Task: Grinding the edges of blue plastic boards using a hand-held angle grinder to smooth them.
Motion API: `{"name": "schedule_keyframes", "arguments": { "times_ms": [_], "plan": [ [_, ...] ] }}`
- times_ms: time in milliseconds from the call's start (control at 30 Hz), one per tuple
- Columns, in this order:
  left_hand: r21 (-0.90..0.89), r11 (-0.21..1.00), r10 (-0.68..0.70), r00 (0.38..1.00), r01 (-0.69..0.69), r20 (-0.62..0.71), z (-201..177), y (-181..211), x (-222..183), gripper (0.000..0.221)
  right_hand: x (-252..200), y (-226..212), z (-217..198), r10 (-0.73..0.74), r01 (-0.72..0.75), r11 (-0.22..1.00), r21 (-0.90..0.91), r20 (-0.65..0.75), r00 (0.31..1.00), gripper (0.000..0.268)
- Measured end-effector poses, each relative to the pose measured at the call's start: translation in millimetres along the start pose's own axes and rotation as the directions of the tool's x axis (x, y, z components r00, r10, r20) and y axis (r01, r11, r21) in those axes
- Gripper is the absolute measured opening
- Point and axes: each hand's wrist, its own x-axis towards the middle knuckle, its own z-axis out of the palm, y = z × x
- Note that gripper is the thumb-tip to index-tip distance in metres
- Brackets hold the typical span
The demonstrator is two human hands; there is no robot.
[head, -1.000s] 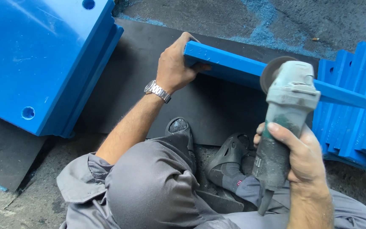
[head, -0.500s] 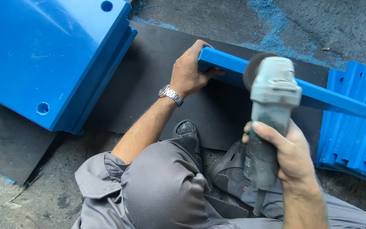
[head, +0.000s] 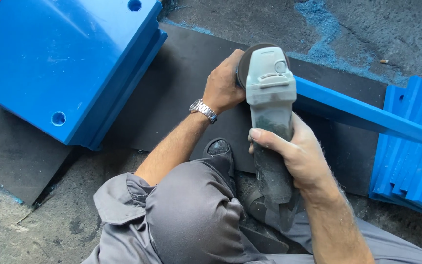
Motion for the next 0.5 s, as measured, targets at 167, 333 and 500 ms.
{"name": "schedule_keyframes", "arguments": {
  "times_ms": [167, 333, 500],
  "plan": [
    [0.024, 0.998, -0.056, 0.998, 0.056, 0.0, -0.1, 0.5, 2.0, 0.057, -23.0, 14.8, -21.8, -0.016, 0.028, 0.993, 0.114, -0.103, 0.995, 0.053],
    [0.019, 0.999, -0.046, 0.999, 0.046, 0.005, -0.8, 1.9, 0.9, 0.058, -24.2, 13.0, -19.9, 0.0, 0.027, 0.978, 0.207, -0.131, 0.991, 0.051],
    [0.016, 0.995, -0.097, 0.995, 0.097, 0.031, -6.7, 12.1, 1.9, 0.049, -14.1, 3.8, 5.6, 0.009, -0.013, 0.974, 0.226, 0.02, 1.0, 0.047]
  ]
}}
